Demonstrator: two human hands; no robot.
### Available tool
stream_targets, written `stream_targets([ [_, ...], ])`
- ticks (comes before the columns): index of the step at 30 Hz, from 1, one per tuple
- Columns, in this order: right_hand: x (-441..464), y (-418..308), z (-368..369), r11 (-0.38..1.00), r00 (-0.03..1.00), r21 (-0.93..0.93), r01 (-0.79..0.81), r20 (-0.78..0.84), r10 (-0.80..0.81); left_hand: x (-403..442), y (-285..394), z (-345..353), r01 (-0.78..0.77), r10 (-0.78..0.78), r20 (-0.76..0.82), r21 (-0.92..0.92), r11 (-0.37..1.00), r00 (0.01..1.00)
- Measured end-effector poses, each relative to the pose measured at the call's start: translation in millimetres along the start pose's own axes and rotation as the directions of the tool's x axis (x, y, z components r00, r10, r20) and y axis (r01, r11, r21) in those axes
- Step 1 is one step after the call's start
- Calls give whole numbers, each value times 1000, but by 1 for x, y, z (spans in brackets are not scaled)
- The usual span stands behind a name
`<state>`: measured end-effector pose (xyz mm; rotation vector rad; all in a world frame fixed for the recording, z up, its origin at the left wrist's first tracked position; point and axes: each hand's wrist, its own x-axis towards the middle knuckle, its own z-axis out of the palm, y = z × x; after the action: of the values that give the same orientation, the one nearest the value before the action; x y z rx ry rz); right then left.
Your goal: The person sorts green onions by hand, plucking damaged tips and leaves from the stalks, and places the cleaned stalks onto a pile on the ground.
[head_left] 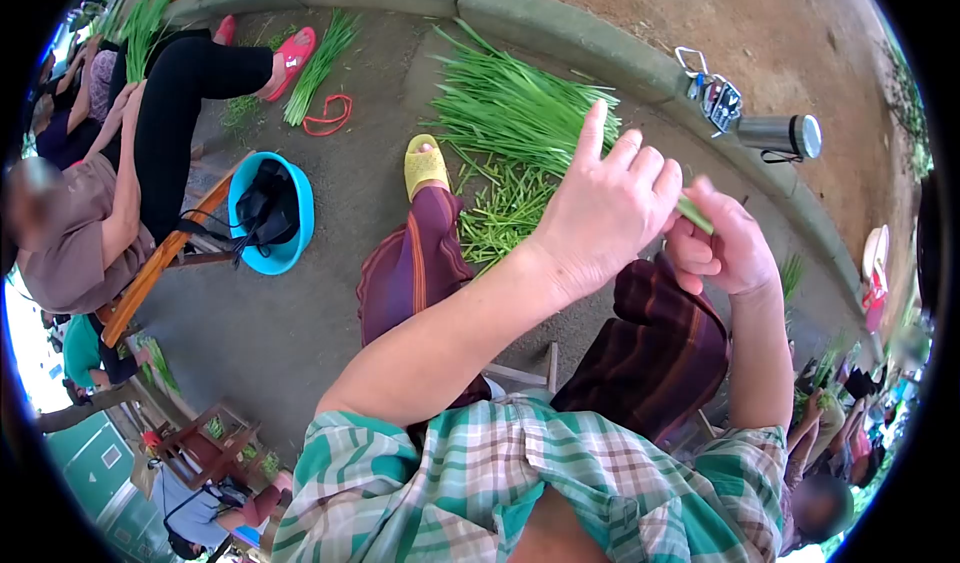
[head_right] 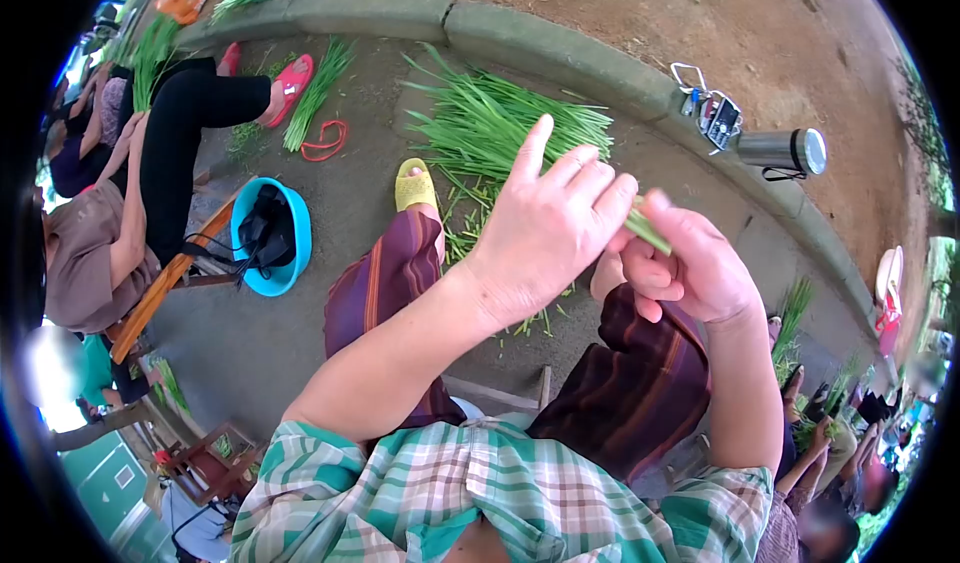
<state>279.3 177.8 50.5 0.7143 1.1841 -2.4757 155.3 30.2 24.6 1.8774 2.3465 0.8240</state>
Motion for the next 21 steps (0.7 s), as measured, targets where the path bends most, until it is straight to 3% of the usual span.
stream_targets([
  [1, -5, 0, 3, 998, 999, 42, 41, 4, -41, 2, -1, -2, 23, -21, 22, -91, 996, 1000],
  [3, -5, -8, 22, 982, 981, 46, 184, -67, -181, 6, -9, -3, 69, -109, -120, -295, 953, 987],
  [4, -3, -10, 29, 965, 961, 40, 260, -106, -254, 9, -12, -5, 200, -259, -75, -447, 872, 963],
  [6, 3, -13, 37, 927, 906, -1, 376, -209, -368, 17, -22, -12, 355, -471, 32, -704, 615, 882],
  [9, 20, -16, 46, 862, 791, -107, 496, -354, -499, 25, -48, -20, 376, -646, 210, -918, 129, 734],
  [12, 35, -18, 49, 827, 731, -257, 500, -387, -562, 23, -62, -31, 342, -647, 327, -934, -107, 689],
  [14, 45, -17, 43, 763, 695, -476, 437, -360, -622, 20, -69, -34, 298, -616, 354, -934, -196, 704],
  [17, 51, -11, 30, 764, 677, -525, 375, -409, -612, 17, -78, -38, 276, -608, 363, -932, -237, 706],
  [21, 48, -8, 11, 822, 664, -458, 339, -502, -554, 17, -88, -47, 249, -598, 397, -915, -316, 697],
])
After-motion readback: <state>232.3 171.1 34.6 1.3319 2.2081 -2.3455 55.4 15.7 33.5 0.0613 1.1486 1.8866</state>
